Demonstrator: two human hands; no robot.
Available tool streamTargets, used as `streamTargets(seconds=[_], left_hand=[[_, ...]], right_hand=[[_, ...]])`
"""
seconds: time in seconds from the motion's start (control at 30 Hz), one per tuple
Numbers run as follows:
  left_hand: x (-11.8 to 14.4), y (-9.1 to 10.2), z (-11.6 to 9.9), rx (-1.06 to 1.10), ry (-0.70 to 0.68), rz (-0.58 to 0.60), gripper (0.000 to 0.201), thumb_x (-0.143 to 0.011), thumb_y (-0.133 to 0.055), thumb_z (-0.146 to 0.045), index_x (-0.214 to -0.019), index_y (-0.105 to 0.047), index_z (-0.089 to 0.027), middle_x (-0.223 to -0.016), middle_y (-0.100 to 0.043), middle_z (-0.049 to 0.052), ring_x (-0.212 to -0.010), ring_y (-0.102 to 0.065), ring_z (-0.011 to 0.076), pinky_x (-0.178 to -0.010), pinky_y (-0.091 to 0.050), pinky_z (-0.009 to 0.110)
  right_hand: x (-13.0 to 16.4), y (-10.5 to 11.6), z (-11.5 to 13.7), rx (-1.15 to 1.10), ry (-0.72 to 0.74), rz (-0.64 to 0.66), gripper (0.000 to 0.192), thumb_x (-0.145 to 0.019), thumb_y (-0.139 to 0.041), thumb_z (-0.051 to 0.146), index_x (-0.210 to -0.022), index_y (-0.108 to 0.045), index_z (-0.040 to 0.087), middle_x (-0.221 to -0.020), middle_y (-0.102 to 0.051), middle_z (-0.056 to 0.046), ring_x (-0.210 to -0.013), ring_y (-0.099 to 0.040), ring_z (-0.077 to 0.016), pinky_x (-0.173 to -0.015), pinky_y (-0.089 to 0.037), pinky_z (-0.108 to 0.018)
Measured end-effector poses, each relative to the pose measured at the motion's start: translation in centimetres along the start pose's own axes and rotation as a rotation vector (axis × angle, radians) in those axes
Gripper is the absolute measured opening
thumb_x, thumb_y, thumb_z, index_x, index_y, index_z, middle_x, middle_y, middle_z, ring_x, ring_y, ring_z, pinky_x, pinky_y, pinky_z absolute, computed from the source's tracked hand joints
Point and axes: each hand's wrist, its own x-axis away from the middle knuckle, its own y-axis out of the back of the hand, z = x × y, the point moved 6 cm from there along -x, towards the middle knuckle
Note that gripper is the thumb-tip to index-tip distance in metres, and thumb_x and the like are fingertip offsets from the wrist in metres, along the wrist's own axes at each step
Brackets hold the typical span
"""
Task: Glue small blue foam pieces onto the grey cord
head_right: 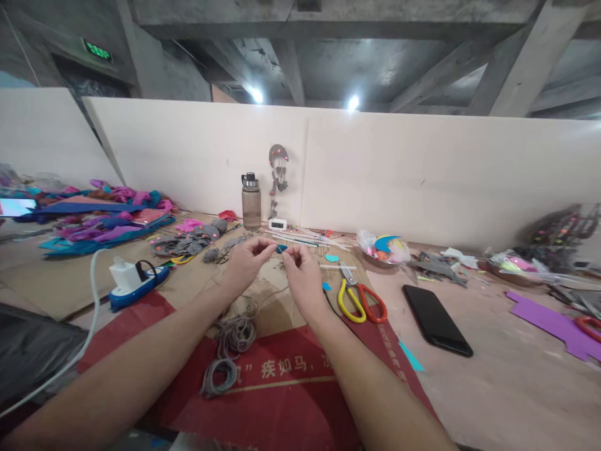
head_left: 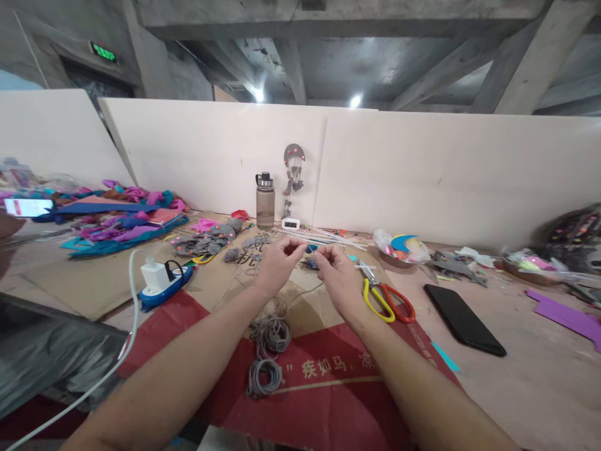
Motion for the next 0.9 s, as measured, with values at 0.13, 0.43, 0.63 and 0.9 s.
streamTargets(seconds=[0.13,0.43,0.63,0.9], left_hand=[[-0.1,-0.7,0.9,0.197,0.133,0.087,0.026,-0.077,-0.065,-0.041,-0.082,-0.07,-0.016,-0.078,-0.069,0.002,-0.07,-0.058,0.0137,-0.07,-0.044,0.026],[-0.1,-1.2,1.1,0.257,0.149,0.12,0.02,-0.075,-0.066,-0.035,-0.076,-0.065,-0.015,-0.071,-0.062,0.0,-0.065,-0.052,0.0105,-0.065,-0.042,0.024],[0.0,-1.2,0.7,0.215,0.098,0.13,0.015,-0.075,-0.063,-0.03,-0.074,-0.063,-0.015,-0.069,-0.061,-0.001,-0.063,-0.051,0.0095,-0.061,-0.041,0.022],[0.1,-1.2,0.4,0.176,0.073,0.132,0.012,-0.074,-0.061,-0.028,-0.075,-0.062,-0.015,-0.07,-0.061,-0.001,-0.063,-0.053,0.0097,-0.061,-0.043,0.022]], right_hand=[[0.1,0.5,0.6,0.166,0.045,-0.04,0.016,-0.082,-0.054,0.036,-0.081,-0.054,0.02,-0.069,-0.049,0.004,-0.062,-0.043,-0.0119,-0.058,-0.035,-0.026],[0.5,0.9,1.6,0.383,0.177,-0.081,0.016,-0.087,-0.048,0.033,-0.081,-0.053,0.02,-0.071,-0.053,0.002,-0.065,-0.046,-0.0143,-0.062,-0.034,-0.027],[0.6,1.0,2.1,0.451,0.232,-0.094,0.016,-0.089,-0.048,0.033,-0.08,-0.053,0.02,-0.069,-0.053,0.001,-0.063,-0.046,-0.0142,-0.061,-0.034,-0.027],[0.6,1.1,2.2,0.483,0.236,-0.11,0.015,-0.088,-0.05,0.031,-0.08,-0.054,0.02,-0.067,-0.053,0.002,-0.061,-0.045,-0.0133,-0.06,-0.032,-0.027]])
